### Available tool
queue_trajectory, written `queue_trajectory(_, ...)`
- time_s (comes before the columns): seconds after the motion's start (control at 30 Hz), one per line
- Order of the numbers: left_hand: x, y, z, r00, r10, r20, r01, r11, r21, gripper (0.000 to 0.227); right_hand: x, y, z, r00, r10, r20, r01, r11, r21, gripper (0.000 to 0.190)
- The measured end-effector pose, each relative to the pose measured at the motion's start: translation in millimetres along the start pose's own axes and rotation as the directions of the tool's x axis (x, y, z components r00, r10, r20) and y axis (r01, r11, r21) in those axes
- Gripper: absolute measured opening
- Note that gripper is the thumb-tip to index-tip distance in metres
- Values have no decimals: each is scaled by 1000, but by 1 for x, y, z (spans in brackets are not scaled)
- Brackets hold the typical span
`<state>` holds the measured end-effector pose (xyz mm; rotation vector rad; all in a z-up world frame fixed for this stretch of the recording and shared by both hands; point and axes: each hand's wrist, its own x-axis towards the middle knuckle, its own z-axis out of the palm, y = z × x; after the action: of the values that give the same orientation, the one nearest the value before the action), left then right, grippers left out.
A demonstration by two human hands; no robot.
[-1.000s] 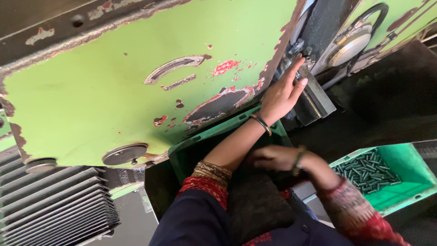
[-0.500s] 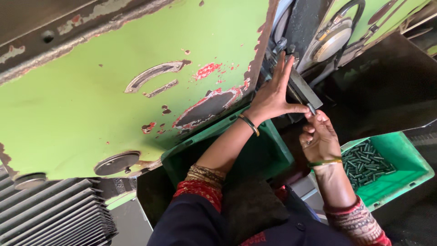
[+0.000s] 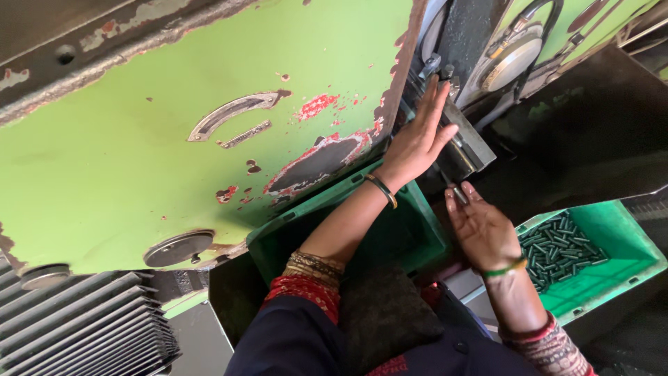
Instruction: The person repeatedly picks small metal pins from a green bin and presses them against a rotating grinding wheel to smooth their surfaces. The person holds the pins by hand and places the finished pieces into a second green bin below the machine.
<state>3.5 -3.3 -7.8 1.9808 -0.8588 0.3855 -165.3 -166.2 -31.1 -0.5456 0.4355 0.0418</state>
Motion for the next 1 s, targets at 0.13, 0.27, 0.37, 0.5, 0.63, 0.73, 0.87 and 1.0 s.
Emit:
queue_trajectory(0.13,4,0,-2,993,-81,83,90,989,-114,106,-8,-2,3,993,-90,73,90,996,-1,25)
queue_trajectory(0.27,8,1,-1,996,6,86,-9,999,31,140,11,-4,-1,975,-180,132,175,983,51,17)
queue_trajectory(0.37,7,4,-2,996,15,88,-20,998,57,148,27,0,-2,976,-172,133,168,985,41,6)
queue_trajectory(0.5,7,9,-4,984,-78,160,74,997,32,145,35,5,7,967,-255,14,255,965,-55,4)
queue_trajectory(0.63,10,12,-4,986,-52,156,37,995,96,146,11,1,7,920,-376,111,388,912,-134,6)
queue_trajectory(0.73,8,10,-4,984,-40,173,30,998,60,143,-21,-4,-19,686,-692,227,727,636,-258,9)
queue_trajectory(0.87,6,1,-4,992,48,119,-34,992,-122,127,-34,-38,-92,234,-907,350,892,57,-448,17)
queue_trajectory(1.0,2,-5,-1,998,55,43,-41,964,-263,112,-19,-65,-187,370,-923,104,657,181,-732,25)
